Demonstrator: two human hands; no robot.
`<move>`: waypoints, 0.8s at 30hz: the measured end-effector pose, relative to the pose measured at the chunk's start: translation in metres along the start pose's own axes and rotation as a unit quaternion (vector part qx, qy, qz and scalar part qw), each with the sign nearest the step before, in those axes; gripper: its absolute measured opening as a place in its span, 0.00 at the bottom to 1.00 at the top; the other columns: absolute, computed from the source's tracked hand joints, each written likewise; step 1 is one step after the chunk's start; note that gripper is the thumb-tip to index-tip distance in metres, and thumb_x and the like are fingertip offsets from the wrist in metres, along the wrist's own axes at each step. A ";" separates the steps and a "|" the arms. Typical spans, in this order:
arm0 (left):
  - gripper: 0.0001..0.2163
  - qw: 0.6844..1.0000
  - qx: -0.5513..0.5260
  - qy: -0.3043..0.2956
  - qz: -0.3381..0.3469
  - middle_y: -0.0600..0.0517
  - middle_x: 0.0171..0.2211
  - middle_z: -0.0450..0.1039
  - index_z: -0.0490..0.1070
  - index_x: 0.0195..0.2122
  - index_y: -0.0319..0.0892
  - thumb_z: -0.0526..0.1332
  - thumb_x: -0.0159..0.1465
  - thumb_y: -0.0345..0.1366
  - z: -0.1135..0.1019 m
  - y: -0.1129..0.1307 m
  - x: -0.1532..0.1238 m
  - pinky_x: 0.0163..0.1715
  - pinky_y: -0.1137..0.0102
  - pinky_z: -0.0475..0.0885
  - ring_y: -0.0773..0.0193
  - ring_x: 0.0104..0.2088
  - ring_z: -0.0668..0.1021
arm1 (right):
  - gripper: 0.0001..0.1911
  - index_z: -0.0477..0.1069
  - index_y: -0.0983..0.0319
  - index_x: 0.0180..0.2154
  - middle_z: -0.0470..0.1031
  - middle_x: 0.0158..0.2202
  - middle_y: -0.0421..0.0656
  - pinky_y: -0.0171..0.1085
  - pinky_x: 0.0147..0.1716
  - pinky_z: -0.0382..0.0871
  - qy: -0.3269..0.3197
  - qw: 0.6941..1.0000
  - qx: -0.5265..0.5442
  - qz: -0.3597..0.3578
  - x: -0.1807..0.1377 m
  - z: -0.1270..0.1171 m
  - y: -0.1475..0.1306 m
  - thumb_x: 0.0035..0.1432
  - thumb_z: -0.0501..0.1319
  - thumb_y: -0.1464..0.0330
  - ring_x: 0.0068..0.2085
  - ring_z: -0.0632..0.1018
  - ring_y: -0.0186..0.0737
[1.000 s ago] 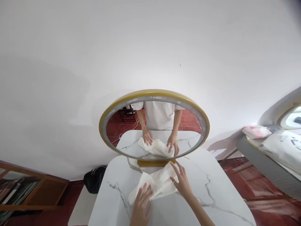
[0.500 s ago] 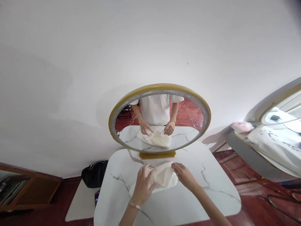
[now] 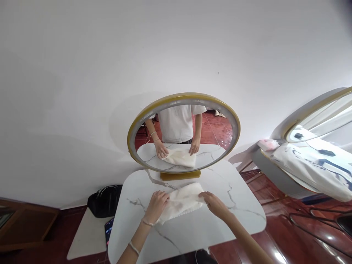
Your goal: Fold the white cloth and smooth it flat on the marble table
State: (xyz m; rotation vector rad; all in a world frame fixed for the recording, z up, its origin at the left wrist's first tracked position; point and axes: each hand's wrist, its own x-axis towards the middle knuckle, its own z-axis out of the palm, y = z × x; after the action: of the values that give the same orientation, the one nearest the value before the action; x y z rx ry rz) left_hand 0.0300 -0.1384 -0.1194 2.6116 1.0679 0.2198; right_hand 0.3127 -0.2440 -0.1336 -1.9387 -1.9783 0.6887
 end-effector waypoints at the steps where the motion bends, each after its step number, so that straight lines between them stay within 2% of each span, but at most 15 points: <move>1: 0.07 1.000 -0.007 0.007 -0.017 0.53 0.36 0.75 0.69 0.35 0.44 0.54 0.63 0.26 -0.002 -0.001 -0.005 0.42 0.64 0.68 0.60 0.40 0.76 | 0.28 0.72 0.60 0.45 0.76 0.41 0.46 0.37 0.38 0.69 -0.004 1.000 0.004 0.007 0.001 0.000 0.002 0.49 0.45 0.83 0.41 0.77 0.39; 4: 0.07 0.997 -0.031 0.027 -0.063 0.53 0.36 0.76 0.68 0.37 0.45 0.51 0.66 0.30 -0.011 -0.003 -0.020 0.38 0.66 0.67 0.61 0.38 0.77 | 0.20 0.74 0.60 0.41 0.76 0.40 0.47 0.38 0.40 0.70 -0.021 1.000 0.018 0.014 0.006 -0.002 0.010 0.54 0.49 0.80 0.41 0.77 0.41; 7: 0.08 0.996 -0.026 0.026 -0.080 0.54 0.33 0.74 0.67 0.33 0.45 0.51 0.67 0.34 -0.019 -0.001 -0.034 0.38 0.66 0.66 0.62 0.36 0.76 | 0.14 0.76 0.60 0.36 0.77 0.39 0.47 0.40 0.42 0.70 -0.046 0.998 0.035 0.009 0.010 -0.004 0.016 0.53 0.54 0.78 0.41 0.77 0.42; 12: 0.09 0.993 0.025 0.012 -0.114 0.53 0.33 0.74 0.69 0.30 0.44 0.53 0.66 0.37 -0.023 0.014 -0.049 0.40 0.64 0.66 0.59 0.39 0.75 | 0.12 0.76 0.58 0.36 0.78 0.39 0.45 0.41 0.42 0.72 -0.065 0.995 0.064 -0.026 0.012 -0.023 0.029 0.55 0.56 0.75 0.43 0.77 0.43; 15: 0.12 0.987 0.005 0.017 -0.160 0.52 0.32 0.75 0.70 0.29 0.43 0.52 0.66 0.40 -0.028 0.028 -0.049 0.39 0.66 0.68 0.60 0.36 0.76 | 0.11 0.76 0.58 0.35 0.78 0.39 0.44 0.41 0.42 0.72 -0.060 0.993 0.086 -0.062 0.011 -0.053 0.041 0.55 0.56 0.74 0.43 0.77 0.43; 18: 0.16 0.980 -0.065 0.031 -0.183 0.52 0.31 0.75 0.71 0.28 0.43 0.51 0.66 0.44 -0.047 0.051 -0.038 0.36 0.68 0.70 0.62 0.33 0.77 | 0.08 0.75 0.59 0.33 0.78 0.36 0.43 0.40 0.41 0.71 -0.049 0.989 0.109 -0.090 0.004 -0.094 0.058 0.54 0.58 0.73 0.39 0.77 0.42; 22: 0.16 0.980 -0.112 0.091 -0.135 0.51 0.34 0.78 0.72 0.27 0.44 0.55 0.64 0.48 -0.086 0.093 -0.012 0.40 0.68 0.73 0.60 0.36 0.78 | 0.04 0.75 0.59 0.31 0.77 0.33 0.43 0.37 0.37 0.70 -0.014 0.984 0.134 -0.114 -0.015 -0.148 0.085 0.54 0.60 0.69 0.35 0.76 0.39; 24: 0.16 0.981 -0.102 0.123 -0.111 0.51 0.35 0.79 0.74 0.27 0.45 0.57 0.63 0.50 -0.105 0.119 0.000 0.38 0.69 0.74 0.60 0.36 0.79 | 0.04 0.74 0.59 0.30 0.77 0.31 0.42 0.36 0.36 0.69 0.002 0.983 0.134 -0.125 -0.026 -0.167 0.097 0.54 0.61 0.68 0.34 0.76 0.38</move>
State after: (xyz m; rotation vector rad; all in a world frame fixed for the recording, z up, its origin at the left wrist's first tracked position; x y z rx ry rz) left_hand 0.0809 -0.1950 0.0194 2.3035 1.3315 0.5802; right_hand 0.4833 -0.2493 -0.0400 -1.5064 -1.9646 0.8306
